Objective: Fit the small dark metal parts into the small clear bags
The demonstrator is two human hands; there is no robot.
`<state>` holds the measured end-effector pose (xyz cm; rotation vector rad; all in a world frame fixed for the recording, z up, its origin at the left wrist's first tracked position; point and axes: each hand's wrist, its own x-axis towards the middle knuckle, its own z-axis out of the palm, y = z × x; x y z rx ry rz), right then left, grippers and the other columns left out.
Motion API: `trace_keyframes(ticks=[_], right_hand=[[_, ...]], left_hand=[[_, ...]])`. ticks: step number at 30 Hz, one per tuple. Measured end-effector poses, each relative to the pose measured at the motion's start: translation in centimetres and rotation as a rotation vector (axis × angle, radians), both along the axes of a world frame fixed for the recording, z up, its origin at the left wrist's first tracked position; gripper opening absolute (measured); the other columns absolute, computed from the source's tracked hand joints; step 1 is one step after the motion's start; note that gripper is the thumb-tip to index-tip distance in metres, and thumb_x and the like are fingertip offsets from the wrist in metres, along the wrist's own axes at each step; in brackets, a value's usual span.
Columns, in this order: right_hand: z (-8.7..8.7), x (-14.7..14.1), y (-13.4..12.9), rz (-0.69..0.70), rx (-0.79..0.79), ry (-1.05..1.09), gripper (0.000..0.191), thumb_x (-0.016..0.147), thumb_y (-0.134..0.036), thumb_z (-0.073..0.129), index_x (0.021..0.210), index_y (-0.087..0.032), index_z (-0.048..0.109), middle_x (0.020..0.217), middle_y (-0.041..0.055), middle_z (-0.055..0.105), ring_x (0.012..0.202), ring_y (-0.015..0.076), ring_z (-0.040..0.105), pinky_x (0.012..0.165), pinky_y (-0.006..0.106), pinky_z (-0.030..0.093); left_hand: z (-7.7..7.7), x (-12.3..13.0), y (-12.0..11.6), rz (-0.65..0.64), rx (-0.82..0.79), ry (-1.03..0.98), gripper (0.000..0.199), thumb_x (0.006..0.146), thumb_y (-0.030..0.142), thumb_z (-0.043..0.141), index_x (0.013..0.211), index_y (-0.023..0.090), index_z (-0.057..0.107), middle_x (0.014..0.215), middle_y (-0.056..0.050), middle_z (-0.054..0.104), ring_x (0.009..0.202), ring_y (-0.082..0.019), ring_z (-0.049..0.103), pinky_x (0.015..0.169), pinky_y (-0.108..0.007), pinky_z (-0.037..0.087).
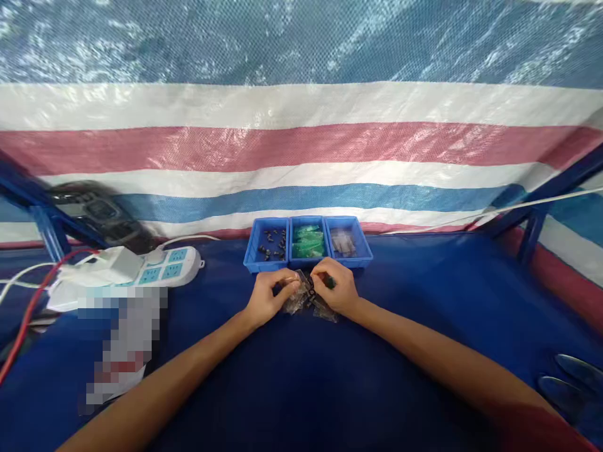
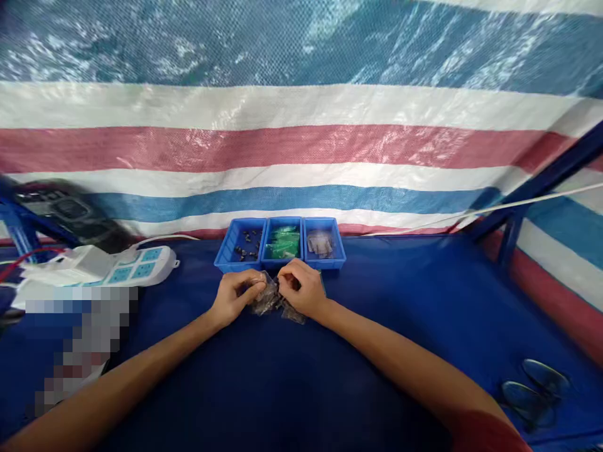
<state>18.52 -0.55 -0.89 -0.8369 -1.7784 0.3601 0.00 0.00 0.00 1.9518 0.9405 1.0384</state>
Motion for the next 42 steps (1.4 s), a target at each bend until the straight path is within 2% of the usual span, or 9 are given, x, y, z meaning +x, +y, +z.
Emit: trace_keyframes(ticks=[5,10,24,42], right_hand=[[0.15,0.21,-0.24,0.049,-0.016,-0.006,0.013,0.087,-0.020,0.049,0.084,-0.017,0.061,0.074,0.0044,0.059,0.061,0.0129,0.053,0.056,0.025,0.046],[0.00,0.21,-0.37,0.075,-0.009,-0.021,0.015,0.088,-0.022,0.049,0.092,-0.018,0.063,0.079,0.0053,0.061,0.060,0.0121,0.054,0.054,0.025,0.047],[0.06,0.33,-0.53,0.095,-0.005,-0.037,0.017,0.089,-0.022,0.049,0.090,-0.017,0.065,0.080,0.0063,0.062,0.063,0.0134,0.056,0.056,0.026,0.048],[0.05,0.26,-0.38,0.115,0.009,-0.047,0.013,0.087,-0.019,0.050,0.081,-0.017,0.061,0.072,0.0041,0.057,0.058,0.0121,0.051,0.053,0.025,0.044]], left_hand=[[0.36,-0.12,-0.23,0.029,-0.073,-0.074,0.022,0.084,0.032,0.060,0.075,0.013,0.061,0.058,0.002,0.055,0.047,-0.007,0.048,0.050,-0.020,0.039],[0.19,-0.06,-0.17,0.002,-0.131,-0.155,0.018,0.085,0.029,0.060,0.077,0.013,0.062,0.057,0.002,0.055,0.044,-0.006,0.048,0.048,-0.019,0.038],[0.06,-0.21,-0.14,-0.002,-0.120,-0.142,0.018,0.085,0.029,0.060,0.078,0.012,0.063,0.057,0.001,0.055,0.045,-0.007,0.050,0.046,-0.019,0.039],[0.02,-0.22,-0.17,-0.010,-0.068,-0.099,0.017,0.084,0.028,0.060,0.078,0.013,0.061,0.060,0.002,0.053,0.045,-0.007,0.051,0.048,-0.019,0.041]])
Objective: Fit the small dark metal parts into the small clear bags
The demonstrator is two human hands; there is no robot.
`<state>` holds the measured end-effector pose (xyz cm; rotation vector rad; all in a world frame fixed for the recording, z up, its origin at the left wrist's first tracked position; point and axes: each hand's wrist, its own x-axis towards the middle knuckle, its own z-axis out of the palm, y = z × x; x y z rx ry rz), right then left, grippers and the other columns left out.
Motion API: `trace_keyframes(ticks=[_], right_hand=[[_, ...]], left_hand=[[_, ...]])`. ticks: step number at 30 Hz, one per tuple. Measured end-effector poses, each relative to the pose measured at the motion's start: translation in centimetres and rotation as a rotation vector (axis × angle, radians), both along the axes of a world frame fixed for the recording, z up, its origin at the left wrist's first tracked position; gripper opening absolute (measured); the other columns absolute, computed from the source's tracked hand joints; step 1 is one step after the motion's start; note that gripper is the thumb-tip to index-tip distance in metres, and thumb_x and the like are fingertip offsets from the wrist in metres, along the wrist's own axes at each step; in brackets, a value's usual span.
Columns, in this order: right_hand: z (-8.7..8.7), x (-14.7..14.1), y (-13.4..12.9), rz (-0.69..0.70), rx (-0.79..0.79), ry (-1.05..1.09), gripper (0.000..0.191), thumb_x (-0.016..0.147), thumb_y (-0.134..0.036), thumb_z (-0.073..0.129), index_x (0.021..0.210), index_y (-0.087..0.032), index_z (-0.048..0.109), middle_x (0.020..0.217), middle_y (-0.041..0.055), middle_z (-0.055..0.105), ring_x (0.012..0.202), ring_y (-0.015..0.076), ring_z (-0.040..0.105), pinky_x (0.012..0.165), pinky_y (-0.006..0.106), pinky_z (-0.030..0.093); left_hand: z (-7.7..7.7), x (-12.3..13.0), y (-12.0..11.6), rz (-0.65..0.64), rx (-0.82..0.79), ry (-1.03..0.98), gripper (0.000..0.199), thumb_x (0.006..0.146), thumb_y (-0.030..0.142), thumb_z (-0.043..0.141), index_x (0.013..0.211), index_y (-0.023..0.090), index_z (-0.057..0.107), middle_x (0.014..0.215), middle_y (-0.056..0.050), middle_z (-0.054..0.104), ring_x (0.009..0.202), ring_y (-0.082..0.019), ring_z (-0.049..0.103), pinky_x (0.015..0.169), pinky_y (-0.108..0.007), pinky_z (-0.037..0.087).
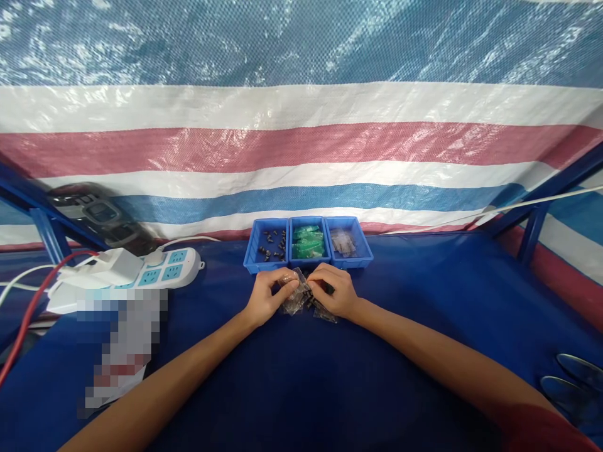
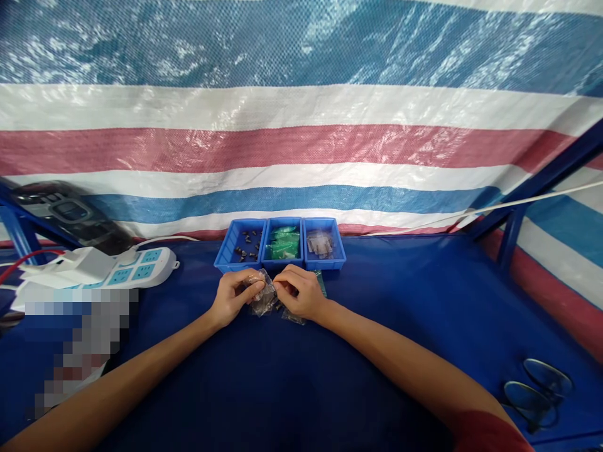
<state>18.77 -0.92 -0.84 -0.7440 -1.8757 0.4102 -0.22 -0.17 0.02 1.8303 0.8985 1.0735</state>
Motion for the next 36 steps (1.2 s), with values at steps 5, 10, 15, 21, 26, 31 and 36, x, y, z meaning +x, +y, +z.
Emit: trace_keyframes(ticks=[5,10,15,21,26,31,36], right_hand=[[-0.11,-0.12,0.07,-0.018,0.013,-0.024,0.013,0.085,-0.018,0.049,0.077,-0.017,0.059,0.068,0.0021,0.054,0.055,0.0109,0.048,0.051,0.024,0.041],[0.01,-0.29,0.04,-0.032,0.032,-0.042,0.014,0.083,-0.016,0.048,0.072,-0.018,0.057,0.064,0.0005,0.051,0.051,0.0098,0.045,0.048,0.023,0.039],[0.12,-0.42,-0.03,-0.063,0.042,-0.046,0.015,0.080,-0.014,0.048,0.069,-0.019,0.056,0.062,-0.0005,0.050,0.050,0.0089,0.043,0.047,0.022,0.036],[0.02,-0.24,0.17,-0.089,0.011,0.000,0.013,0.075,-0.011,0.049,0.066,-0.018,0.054,0.062,-0.0007,0.049,0.051,0.0095,0.044,0.049,0.023,0.036],[0.14,-0.09,0.20,-0.118,-0.029,0.043,0.013,0.076,-0.011,0.049,0.066,-0.018,0.054,0.061,-0.0007,0.049,0.053,0.0110,0.046,0.051,0.024,0.038],[0.18,-0.08,0.04,-0.052,-0.045,0.023,0.013,0.085,-0.019,0.049,0.078,-0.018,0.060,0.068,0.0022,0.055,0.057,0.0122,0.050,0.053,0.025,0.042],[0.28,0.00,0.03,-0.014,-0.061,0.005,0.014,0.087,-0.022,0.048,0.083,-0.018,0.061,0.073,0.0038,0.057,0.059,0.0127,0.051,0.054,0.026,0.044]], left_hand=[[0.08,0.00,-0.06,-0.003,0.001,0.013,0.020,0.084,0.031,0.060,0.077,0.013,0.062,0.058,0.001,0.053,0.047,-0.008,0.051,0.047,-0.019,0.040],[0.19,-0.08,-0.05,-0.015,0.013,0.064,0.022,0.085,0.031,0.059,0.075,0.013,0.061,0.056,0.001,0.053,0.048,-0.008,0.048,0.046,-0.019,0.038],[0.24,-0.06,-0.04,-0.029,0.022,0.085,0.022,0.086,0.032,0.057,0.075,0.012,0.062,0.054,0.001,0.053,0.047,-0.008,0.047,0.045,-0.019,0.036],[0.15,-0.12,0.02,-0.025,0.028,0.083,0.022,0.085,0.031,0.058,0.074,0.013,0.062,0.056,0.001,0.054,0.047,-0.008,0.047,0.048,-0.020,0.037],[-0.13,-0.21,0.06,-0.006,0.020,0.059,0.023,0.085,0.032,0.058,0.075,0.013,0.062,0.055,0.001,0.053,0.046,-0.008,0.047,0.047,-0.020,0.036],[-0.07,-0.18,0.02,-0.004,0.009,0.045,0.022,0.085,0.033,0.058,0.077,0.013,0.064,0.053,0.001,0.053,0.046,-0.008,0.046,0.046,-0.021,0.036],[-0.04,-0.16,0.03,-0.013,0.020,0.054,0.022,0.085,0.032,0.058,0.076,0.013,0.064,0.055,0.000,0.055,0.047,-0.009,0.047,0.045,-0.020,0.036]])
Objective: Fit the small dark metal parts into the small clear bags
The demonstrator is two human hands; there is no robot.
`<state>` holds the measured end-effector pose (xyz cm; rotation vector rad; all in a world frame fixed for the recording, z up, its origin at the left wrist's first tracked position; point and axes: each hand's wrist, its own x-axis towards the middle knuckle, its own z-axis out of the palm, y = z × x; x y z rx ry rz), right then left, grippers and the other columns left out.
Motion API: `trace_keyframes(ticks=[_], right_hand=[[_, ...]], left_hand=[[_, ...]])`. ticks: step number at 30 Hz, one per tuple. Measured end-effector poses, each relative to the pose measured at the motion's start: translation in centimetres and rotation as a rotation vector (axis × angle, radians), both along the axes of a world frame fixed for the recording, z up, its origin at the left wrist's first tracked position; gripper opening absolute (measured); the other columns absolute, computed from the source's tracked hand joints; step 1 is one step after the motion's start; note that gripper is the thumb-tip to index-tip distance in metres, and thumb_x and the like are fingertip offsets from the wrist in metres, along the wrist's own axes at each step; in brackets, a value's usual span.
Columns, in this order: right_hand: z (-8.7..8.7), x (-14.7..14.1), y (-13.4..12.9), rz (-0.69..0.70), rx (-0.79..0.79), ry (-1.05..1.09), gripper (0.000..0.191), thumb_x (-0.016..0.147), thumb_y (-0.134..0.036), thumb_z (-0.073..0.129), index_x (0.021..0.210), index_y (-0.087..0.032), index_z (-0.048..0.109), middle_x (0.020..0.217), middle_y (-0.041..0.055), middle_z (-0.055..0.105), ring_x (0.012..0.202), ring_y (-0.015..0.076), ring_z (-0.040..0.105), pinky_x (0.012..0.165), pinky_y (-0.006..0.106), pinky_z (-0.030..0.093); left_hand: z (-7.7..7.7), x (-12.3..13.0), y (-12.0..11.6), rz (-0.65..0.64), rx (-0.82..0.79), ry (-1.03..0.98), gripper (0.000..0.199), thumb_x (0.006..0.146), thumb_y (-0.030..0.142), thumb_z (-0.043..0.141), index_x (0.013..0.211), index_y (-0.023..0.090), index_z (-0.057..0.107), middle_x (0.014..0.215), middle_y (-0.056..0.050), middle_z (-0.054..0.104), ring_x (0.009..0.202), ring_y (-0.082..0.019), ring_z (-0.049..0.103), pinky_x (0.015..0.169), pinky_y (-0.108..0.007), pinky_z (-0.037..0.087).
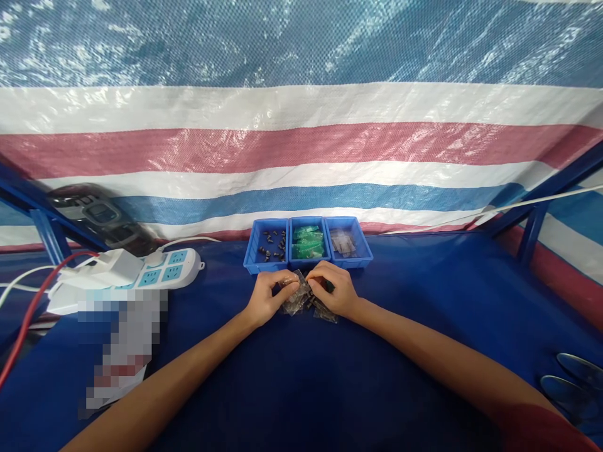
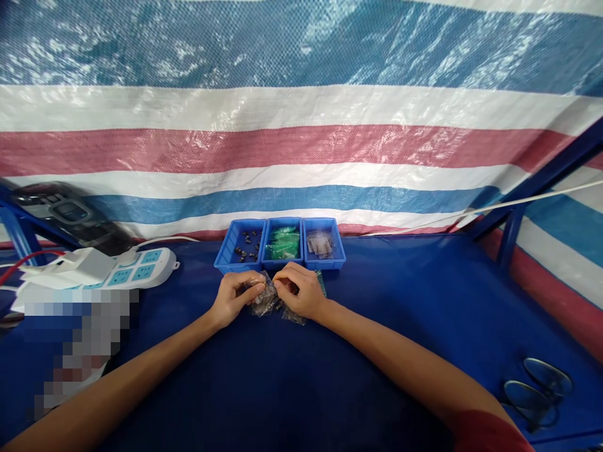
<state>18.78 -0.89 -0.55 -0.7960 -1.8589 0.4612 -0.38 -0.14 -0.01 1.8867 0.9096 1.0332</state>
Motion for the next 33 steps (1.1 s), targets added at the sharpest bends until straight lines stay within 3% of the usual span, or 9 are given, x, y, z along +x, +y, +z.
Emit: trace_keyframes(ticks=[22,33], right_hand=[[-0.32,-0.17,0.30,-0.004,0.015,-0.017,0.012,0.084,-0.019,0.049,0.074,-0.018,0.057,0.066,0.0010,0.052,0.054,0.0109,0.047,0.050,0.023,0.041],[-0.25,-0.05,0.19,0.033,-0.022,-0.004,0.011,0.086,-0.021,0.050,0.080,-0.017,0.059,0.070,0.0022,0.053,0.057,0.0117,0.049,0.052,0.025,0.042]], left_hand=[[0.61,0.07,-0.03,-0.040,0.034,0.064,0.024,0.086,0.031,0.056,0.072,0.013,0.062,0.056,0.000,0.054,0.050,-0.009,0.046,0.048,-0.021,0.035],[0.49,-0.03,-0.01,-0.034,0.039,0.062,0.023,0.086,0.031,0.057,0.072,0.013,0.061,0.055,0.001,0.054,0.049,-0.009,0.046,0.050,-0.022,0.035]])
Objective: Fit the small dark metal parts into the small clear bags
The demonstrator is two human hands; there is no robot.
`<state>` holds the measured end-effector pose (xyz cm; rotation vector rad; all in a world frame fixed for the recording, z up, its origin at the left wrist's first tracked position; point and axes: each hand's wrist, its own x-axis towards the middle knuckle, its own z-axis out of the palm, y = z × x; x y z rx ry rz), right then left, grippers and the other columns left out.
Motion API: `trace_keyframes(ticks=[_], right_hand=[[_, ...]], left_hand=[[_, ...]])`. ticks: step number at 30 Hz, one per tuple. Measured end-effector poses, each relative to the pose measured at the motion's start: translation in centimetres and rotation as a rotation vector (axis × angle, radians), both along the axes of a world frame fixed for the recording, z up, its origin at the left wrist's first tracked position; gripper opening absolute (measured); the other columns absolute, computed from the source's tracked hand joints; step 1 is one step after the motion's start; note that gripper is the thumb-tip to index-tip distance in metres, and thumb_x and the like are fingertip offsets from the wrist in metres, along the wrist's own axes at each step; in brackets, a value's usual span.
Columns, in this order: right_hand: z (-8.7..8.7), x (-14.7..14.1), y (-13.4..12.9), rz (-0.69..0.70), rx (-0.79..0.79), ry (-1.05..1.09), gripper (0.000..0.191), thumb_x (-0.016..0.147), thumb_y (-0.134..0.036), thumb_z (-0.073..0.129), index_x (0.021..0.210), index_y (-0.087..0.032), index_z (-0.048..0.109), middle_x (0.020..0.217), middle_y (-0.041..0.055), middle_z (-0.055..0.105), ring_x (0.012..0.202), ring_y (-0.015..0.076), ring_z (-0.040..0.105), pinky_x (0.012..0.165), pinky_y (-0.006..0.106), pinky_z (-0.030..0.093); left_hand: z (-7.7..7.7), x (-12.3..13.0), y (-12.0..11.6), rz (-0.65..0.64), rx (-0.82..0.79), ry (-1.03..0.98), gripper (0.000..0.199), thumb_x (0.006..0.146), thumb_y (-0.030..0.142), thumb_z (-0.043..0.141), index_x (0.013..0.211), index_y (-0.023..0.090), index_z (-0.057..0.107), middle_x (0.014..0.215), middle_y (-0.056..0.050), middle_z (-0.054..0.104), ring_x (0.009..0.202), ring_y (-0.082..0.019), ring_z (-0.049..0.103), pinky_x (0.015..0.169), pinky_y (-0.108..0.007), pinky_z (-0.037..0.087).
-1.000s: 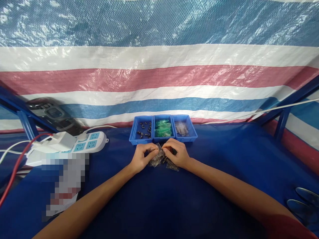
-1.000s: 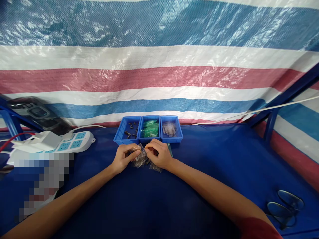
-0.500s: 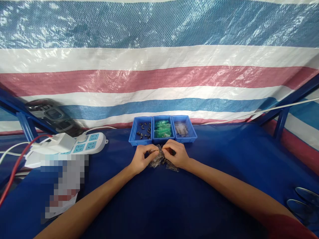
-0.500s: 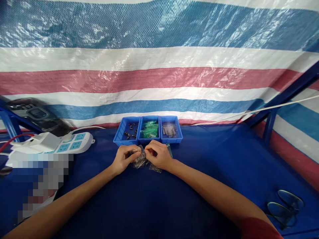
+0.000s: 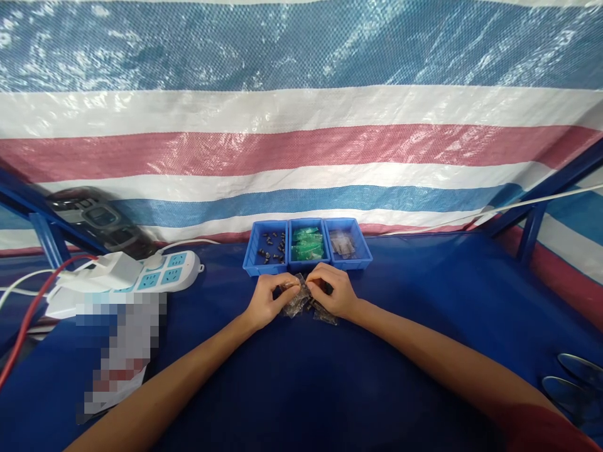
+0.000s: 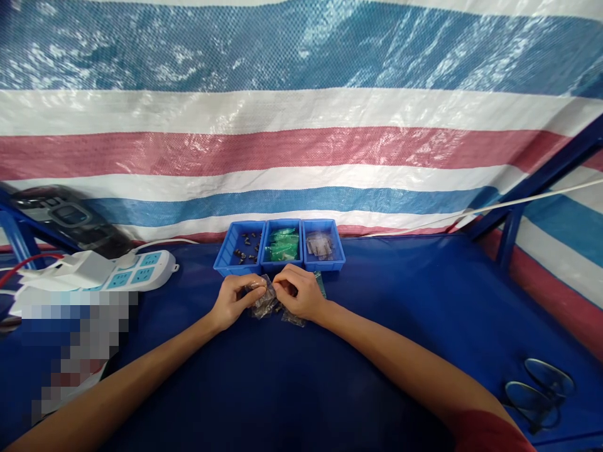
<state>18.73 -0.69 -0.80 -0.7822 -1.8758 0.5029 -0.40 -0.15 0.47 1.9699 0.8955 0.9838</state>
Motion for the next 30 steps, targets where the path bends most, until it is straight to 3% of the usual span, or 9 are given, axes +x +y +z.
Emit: trace_keyframes(ticks=[30], right_hand=[[-0.01,-0.08,0.09,0.004,0.022,-0.005,0.011,0.085,-0.019,0.049,0.078,-0.017,0.058,0.067,0.0009,0.050,0.057,0.0111,0.047,0.053,0.024,0.040]], left_hand=[[0.23,0.23,-0.04,0.001,-0.018,0.003,0.021,0.085,0.030,0.058,0.073,0.013,0.062,0.061,0.000,0.056,0.052,-0.008,0.046,0.052,-0.021,0.036]])
